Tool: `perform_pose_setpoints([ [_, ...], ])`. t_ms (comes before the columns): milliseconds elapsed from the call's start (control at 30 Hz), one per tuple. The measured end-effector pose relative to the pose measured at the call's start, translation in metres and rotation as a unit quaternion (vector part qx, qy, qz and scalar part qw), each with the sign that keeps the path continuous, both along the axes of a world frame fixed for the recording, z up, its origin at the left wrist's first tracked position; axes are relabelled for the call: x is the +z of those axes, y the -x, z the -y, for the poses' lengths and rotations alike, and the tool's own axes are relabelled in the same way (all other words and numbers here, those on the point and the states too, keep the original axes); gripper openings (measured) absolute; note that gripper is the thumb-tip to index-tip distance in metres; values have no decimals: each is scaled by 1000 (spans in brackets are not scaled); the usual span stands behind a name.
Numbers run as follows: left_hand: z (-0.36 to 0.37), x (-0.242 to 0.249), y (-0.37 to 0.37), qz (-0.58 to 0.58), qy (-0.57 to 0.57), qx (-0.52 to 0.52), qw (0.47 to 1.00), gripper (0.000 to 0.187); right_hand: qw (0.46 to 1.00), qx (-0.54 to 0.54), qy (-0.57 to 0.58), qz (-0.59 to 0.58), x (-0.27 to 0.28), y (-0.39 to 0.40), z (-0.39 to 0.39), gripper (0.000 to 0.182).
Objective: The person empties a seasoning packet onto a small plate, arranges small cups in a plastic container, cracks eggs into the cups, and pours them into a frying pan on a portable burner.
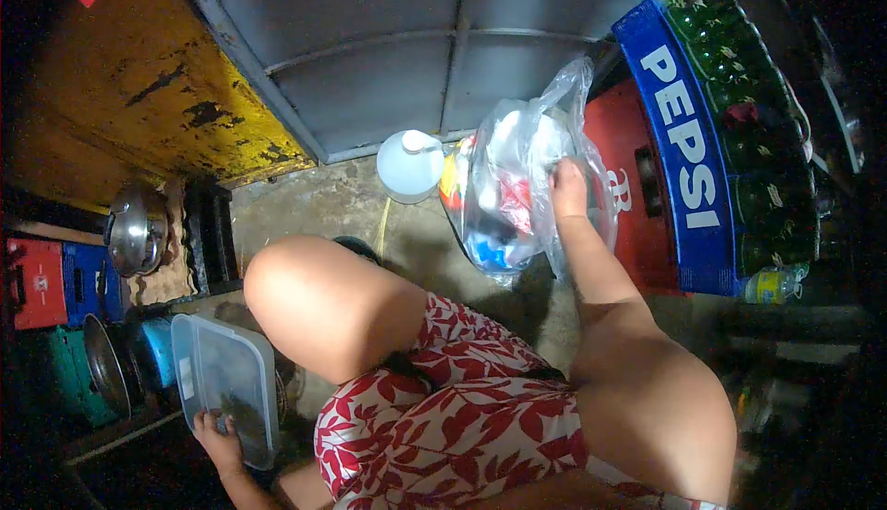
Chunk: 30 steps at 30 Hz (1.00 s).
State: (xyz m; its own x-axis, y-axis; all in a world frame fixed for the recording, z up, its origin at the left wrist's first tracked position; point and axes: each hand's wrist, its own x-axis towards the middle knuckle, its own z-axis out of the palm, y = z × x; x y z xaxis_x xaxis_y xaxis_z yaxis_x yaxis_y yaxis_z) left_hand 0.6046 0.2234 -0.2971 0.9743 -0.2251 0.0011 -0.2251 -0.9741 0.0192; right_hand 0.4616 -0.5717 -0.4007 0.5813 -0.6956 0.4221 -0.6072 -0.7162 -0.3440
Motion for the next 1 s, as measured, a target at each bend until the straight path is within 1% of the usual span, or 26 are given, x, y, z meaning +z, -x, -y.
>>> perform_pose_setpoints([
  [67,9,2,-3,25,7,-1,1000,27,986,-63,-76,-134,-38,-10,25,26],
  [100,11,0,-8,20,11,-11,1000,27,967,-59,-80,-234,-68,0,48,30],
  [133,12,2,-9,19,12,-11,1000,27,935,-106,-138,-310,-44,-3,38,32],
  [167,21,12,-11,-17,-2,18,1000,28,917,-103,-140,-358,-44,-7,37,32],
  [200,16,3,-7,75,-2,-21,997,32,913,-82,-120,-382,-51,-5,37,32],
  [233,19,10,-7,41,7,-7,999,35,909,-59,-100,-400,-58,-8,41,32],
  [267,14,3,-5,75,16,-10,997,36,905,-41,-78,-415,-62,-5,44,32],
  [300,18,6,-3,53,19,17,998,37,899,-17,-57,-433,-71,-11,49,32],
  [333,23,12,-3,31,11,42,999,35,891,-4,-38,-452,-76,-11,59,32],
  [367,12,1,-1,70,-15,14,997,33,883,12,-17,-469,-81,-15,66,32],
  [400,25,20,1,33,2,39,999,29,873,22,5,-488,-85,-19,75,32],
  [433,14,10,1,39,5,33,999,26,862,32,27,-505,-89,-23,84,32],
  [467,14,12,3,31,-6,29,999,25,852,39,46,-520,-91,-26,94,32],
  [533,17,20,12,27,-27,77,996,25,832,49,80,-547,-93,-30,105,32],
  [600,18,21,10,6,-6,91,996,26,815,59,103,-568,-94,-30,118,32],
  [633,21,30,10,-13,-6,106,994,26,806,59,118,-577,-85,-30,122,32],
  [767,16,29,7,9,8,108,994,26,776,77,158,-606,-74,-22,143,33],
  [900,15,39,6,28,53,101,993,27,752,98,196,-622,-64,-13,168,33],
  [967,17,42,8,30,79,96,992,29,742,123,225,-619,-66,-14,186,33],
  [1000,17,44,8,39,85,87,992,30,742,138,235,-613,-58,-12,185,33],
])
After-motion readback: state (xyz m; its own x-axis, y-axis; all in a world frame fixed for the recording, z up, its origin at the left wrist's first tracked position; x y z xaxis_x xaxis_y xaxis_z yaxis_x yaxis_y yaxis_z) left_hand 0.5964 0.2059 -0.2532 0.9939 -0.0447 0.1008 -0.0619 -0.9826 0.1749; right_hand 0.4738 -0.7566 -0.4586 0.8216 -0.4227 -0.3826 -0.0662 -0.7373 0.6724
